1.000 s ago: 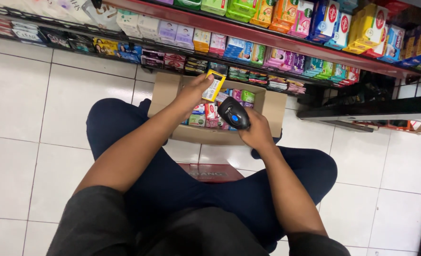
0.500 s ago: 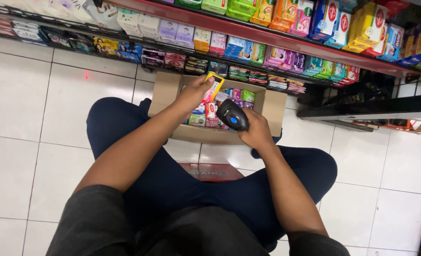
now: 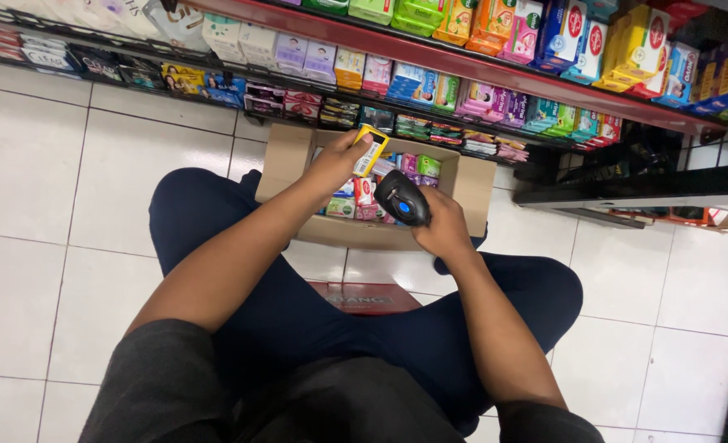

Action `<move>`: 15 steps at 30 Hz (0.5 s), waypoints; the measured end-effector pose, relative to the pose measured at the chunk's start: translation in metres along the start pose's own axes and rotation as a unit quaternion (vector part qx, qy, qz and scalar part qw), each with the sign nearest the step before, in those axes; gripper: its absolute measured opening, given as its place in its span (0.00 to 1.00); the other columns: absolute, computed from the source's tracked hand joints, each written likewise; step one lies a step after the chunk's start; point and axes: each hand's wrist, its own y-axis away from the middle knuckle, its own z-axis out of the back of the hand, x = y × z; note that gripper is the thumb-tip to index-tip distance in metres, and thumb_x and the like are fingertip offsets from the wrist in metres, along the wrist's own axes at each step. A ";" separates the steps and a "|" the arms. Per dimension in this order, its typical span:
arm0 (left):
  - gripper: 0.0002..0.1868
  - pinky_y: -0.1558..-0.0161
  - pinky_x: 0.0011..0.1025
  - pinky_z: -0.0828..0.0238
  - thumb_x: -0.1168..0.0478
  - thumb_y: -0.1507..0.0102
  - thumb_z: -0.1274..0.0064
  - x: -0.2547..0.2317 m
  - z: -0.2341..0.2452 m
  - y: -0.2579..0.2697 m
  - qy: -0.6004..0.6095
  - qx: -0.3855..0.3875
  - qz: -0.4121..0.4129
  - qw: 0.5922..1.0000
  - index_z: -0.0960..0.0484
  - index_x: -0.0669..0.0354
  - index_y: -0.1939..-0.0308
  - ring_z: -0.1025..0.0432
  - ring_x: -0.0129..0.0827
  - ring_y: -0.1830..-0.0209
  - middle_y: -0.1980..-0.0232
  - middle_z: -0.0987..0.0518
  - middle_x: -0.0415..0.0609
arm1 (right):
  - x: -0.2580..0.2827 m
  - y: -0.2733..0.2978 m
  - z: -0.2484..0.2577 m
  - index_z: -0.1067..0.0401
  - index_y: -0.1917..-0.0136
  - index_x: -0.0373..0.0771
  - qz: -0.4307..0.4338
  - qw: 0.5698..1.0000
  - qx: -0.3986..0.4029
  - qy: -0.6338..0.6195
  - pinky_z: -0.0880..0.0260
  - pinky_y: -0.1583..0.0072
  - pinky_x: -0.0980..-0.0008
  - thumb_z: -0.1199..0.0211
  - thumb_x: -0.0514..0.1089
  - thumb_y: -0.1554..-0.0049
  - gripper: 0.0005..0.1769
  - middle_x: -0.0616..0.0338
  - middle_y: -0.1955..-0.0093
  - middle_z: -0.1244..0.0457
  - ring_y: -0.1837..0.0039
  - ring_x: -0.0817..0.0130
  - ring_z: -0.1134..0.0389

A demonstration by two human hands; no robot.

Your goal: The person sits on the floor in front of a store shelf and repeatedly picks small boxes from a cardboard box, scans them with a handheld barcode scanner, and places them onto the shelf. The person handles various small product boxes one at a time, scanning each before arranging it on the shelf.

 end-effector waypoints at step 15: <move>0.23 0.54 0.26 0.26 0.47 0.30 0.53 0.004 0.001 -0.002 0.016 0.004 0.011 1.000 0.23 0.60 0.40 0.24 0.24 0.56 0.53 0.19 0.44 | 0.006 -0.001 0.002 0.27 0.47 0.38 -0.020 1.000 0.003 0.013 0.28 0.48 0.55 0.35 0.32 0.56 0.21 0.44 0.52 0.31 0.49 0.42 0.29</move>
